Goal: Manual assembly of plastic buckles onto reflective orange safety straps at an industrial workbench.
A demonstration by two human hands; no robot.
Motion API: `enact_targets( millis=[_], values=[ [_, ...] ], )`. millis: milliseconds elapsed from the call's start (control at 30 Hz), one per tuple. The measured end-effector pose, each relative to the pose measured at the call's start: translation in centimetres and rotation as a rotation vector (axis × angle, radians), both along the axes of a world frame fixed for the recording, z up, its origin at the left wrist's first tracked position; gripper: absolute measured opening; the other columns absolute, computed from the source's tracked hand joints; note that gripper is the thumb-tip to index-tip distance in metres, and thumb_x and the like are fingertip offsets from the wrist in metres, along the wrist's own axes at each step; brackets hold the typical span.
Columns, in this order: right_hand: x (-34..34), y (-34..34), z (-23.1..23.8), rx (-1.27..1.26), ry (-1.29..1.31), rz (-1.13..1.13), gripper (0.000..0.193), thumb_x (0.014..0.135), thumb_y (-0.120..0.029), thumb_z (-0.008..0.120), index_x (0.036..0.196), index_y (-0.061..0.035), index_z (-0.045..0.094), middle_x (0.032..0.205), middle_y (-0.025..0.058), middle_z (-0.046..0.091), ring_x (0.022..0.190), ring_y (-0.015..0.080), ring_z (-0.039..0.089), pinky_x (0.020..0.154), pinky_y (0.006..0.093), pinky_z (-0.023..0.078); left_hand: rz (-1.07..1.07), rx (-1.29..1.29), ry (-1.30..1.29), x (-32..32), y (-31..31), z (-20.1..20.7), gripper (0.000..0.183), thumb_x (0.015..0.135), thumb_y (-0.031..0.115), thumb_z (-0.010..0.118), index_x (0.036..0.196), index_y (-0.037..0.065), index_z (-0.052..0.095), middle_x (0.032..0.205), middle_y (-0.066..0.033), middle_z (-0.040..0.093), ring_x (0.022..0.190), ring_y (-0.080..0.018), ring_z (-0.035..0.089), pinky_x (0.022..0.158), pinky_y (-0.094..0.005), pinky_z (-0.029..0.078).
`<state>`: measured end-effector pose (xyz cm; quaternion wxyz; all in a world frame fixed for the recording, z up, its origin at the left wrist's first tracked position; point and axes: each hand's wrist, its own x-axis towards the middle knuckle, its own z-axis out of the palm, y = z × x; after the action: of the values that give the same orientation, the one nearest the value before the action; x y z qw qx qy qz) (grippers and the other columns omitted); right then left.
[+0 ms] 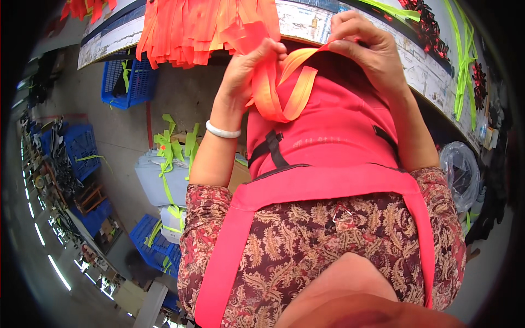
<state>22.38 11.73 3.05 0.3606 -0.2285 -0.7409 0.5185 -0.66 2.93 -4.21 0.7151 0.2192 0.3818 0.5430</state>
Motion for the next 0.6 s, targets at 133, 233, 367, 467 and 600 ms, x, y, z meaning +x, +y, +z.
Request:
enact_targets(
  millis=[133,233,367,467,600],
  values=[
    [1.1,0.1,1.3,-0.221,-0.091,-0.061,0.007,0.085,-0.003,0.067,0.090,0.0011,0.064,0.087,0.0016,0.060,0.080,0.0080,0.056,0.074,0.0202,0.045,0.019,0.059,-0.208,-1.6,0.9,1.5,0.027,0.089,0.022,0.067,0.104,0.001,0.061,0.075,-0.0017,0.056,0.063,-0.0126,0.055,0.061,-0.0241,0.047],
    [-0.5,-1.0,0.2,-0.309,-0.178,0.005,0.011,0.089,-0.008,0.065,0.094,0.0012,0.063,0.084,0.0002,0.061,0.078,0.0063,0.057,0.073,0.0196,0.046,-0.043,0.141,0.302,2.0,0.9,5.5,0.031,0.081,0.011,0.075,0.108,0.000,0.064,0.084,-0.0019,0.064,0.071,-0.0087,0.059,0.063,-0.0203,0.047],
    [-1.1,-1.4,-1.9,-0.267,-0.146,-0.004,0.017,0.092,-0.016,0.062,0.096,0.0008,0.062,0.079,0.0023,0.062,0.075,0.0082,0.057,0.070,0.0232,0.047,0.039,0.182,0.411,3.6,0.3,3.6,0.017,0.081,0.003,0.073,0.097,-0.001,0.068,0.079,0.0022,0.064,0.067,-0.0032,0.056,0.058,-0.0181,0.043],
    [-0.4,-1.4,-2.2,-0.258,-0.300,0.075,0.017,0.095,-0.015,0.057,0.097,0.0010,0.059,0.080,0.0018,0.060,0.074,0.0082,0.054,0.069,0.0236,0.045,0.034,0.112,0.411,3.5,-0.2,2.5,0.012,0.082,0.004,0.072,0.092,0.000,0.069,0.075,0.0031,0.063,0.064,-0.0023,0.053,0.055,-0.0183,0.041],
    [0.1,-1.5,-3.1,-0.062,-0.368,0.123,0.021,0.095,-0.020,0.055,0.099,0.0000,0.058,0.073,0.0124,0.059,0.071,0.0226,0.059,0.067,0.0334,0.046,-0.002,0.124,0.534,3.8,-0.1,1.6,0.010,0.083,0.005,0.071,0.091,0.000,0.069,0.072,0.0043,0.062,0.063,-0.0028,0.053,0.054,-0.0199,0.041]
  ],
)
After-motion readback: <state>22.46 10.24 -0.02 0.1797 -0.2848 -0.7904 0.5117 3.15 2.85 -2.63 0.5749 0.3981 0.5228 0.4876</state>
